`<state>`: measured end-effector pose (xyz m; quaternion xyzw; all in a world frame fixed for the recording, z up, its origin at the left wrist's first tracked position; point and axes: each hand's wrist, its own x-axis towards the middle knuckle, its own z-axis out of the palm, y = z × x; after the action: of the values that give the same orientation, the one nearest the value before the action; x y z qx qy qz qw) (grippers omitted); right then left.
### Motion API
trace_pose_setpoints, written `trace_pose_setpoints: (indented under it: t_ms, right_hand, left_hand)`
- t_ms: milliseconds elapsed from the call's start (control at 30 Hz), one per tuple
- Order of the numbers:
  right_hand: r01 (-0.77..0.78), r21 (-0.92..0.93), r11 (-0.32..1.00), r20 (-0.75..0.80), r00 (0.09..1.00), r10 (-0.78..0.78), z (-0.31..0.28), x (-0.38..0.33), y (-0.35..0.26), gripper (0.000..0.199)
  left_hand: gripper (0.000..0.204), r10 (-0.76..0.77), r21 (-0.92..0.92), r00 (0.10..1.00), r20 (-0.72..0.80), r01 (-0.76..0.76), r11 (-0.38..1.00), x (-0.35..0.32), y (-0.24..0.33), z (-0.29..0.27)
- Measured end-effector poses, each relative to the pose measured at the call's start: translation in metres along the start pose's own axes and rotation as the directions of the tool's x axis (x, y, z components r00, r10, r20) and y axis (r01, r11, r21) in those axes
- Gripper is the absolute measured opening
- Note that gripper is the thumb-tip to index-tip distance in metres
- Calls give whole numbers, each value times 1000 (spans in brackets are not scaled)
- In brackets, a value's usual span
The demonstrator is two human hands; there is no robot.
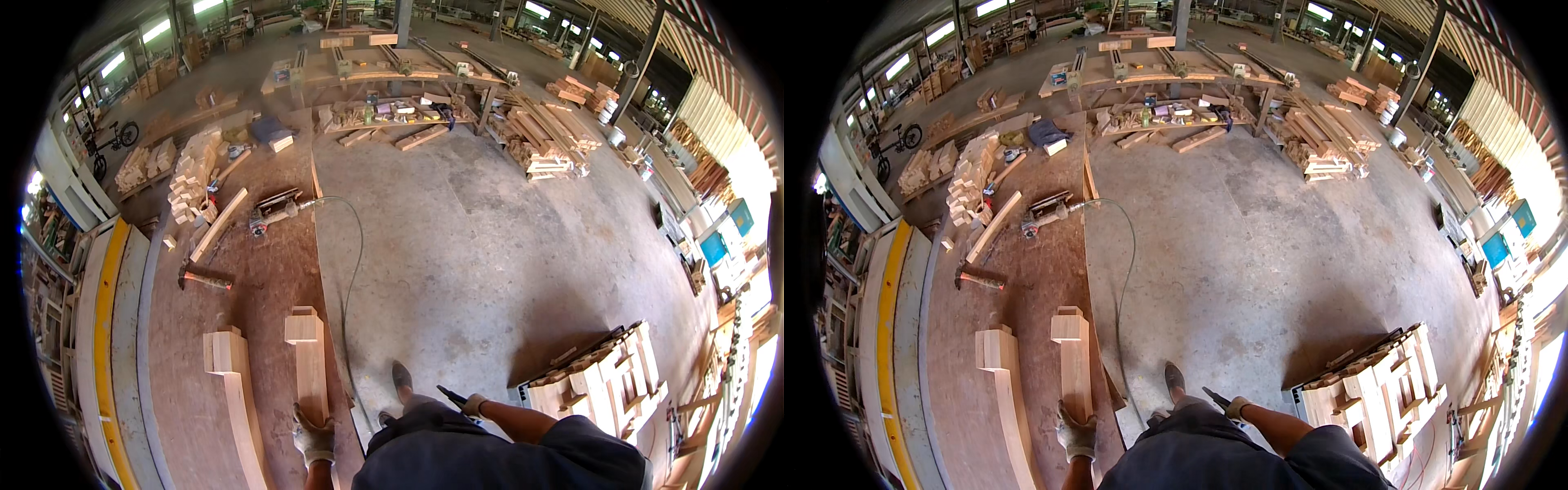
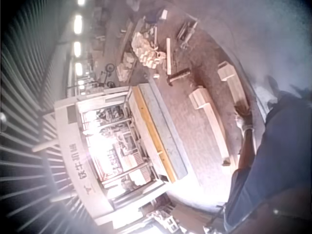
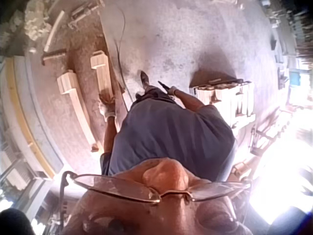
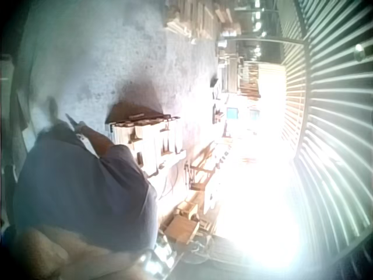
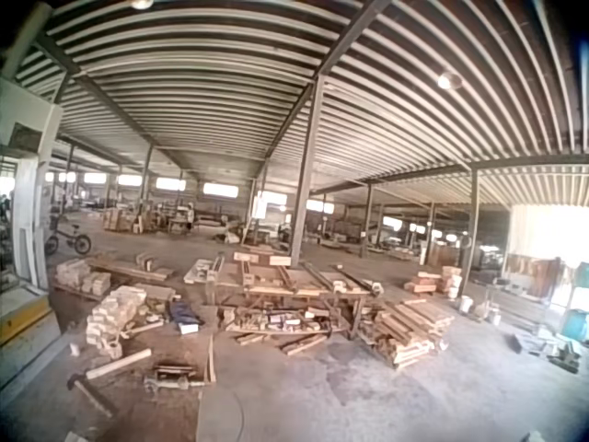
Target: The person picks up wooden pieces from a rack and places them on a workbench. They then use a nail gun to fasten the pieces together, forming a wooden frame structure.
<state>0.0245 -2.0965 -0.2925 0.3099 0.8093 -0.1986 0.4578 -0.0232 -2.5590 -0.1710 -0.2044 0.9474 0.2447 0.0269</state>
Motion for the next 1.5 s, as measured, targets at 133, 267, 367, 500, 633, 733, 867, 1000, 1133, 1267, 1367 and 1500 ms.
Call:
trace_pose_setpoints:
  t_ms: [133,267,367,500,633,733,867,1000,1133,1267,1367,1500]
  right_hand:
    - [-3,-36,999,0,1000,3,-3,-3,-9,59]
    - [15,13,1000,20,1000,-15,-7,-5,-8,57]
    - [-10,1,1000,-6,1000,10,-10,-11,-8,50]
    - [-4,-69,998,-57,998,0,4,17,6,52]
    - [52,-122,991,13,999,-51,-6,5,-3,47]
    - [42,-73,996,1,999,-42,-9,0,-4,45]
    - [71,-84,994,-5,997,-72,-5,11,-3,42]
    - [99,40,994,25,995,-100,-18,5,-23,35]
    - [163,227,960,30,984,-174,-42,-19,-61,30]
    - [322,477,818,2,930,-368,-71,-48,-109,24]
    - [513,682,521,-86,764,-639,-94,-92,-155,30]
    - [658,677,330,-235,618,-750,-99,-97,-171,35]
  left_hand:
    - [104,-16,-5,1000,5,16,1000,0,0,-1]
    - [102,17,3,1000,-17,-17,1000,-1,-2,-1]
    - [102,15,-4,1000,-16,-15,1000,-1,7,-5]
    - [102,30,-16,999,-36,-30,999,-3,1,-2]
    - [100,15,-15,1000,-28,-15,1000,-4,1,-5]
    - [100,59,-19,997,-54,-60,998,-4,-2,-1]
    - [101,64,-11,996,-58,-65,998,-3,1,-2]
    - [103,61,-8,996,-58,-61,998,-4,-1,-1]
    - [104,62,12,997,-55,-62,998,-3,-2,3]
    - [104,54,8,998,-32,-54,999,0,9,-2]
    - [102,0,21,1000,-6,0,1000,-2,8,-9]
    - [92,161,85,986,-41,-157,984,-3,-6,-4]
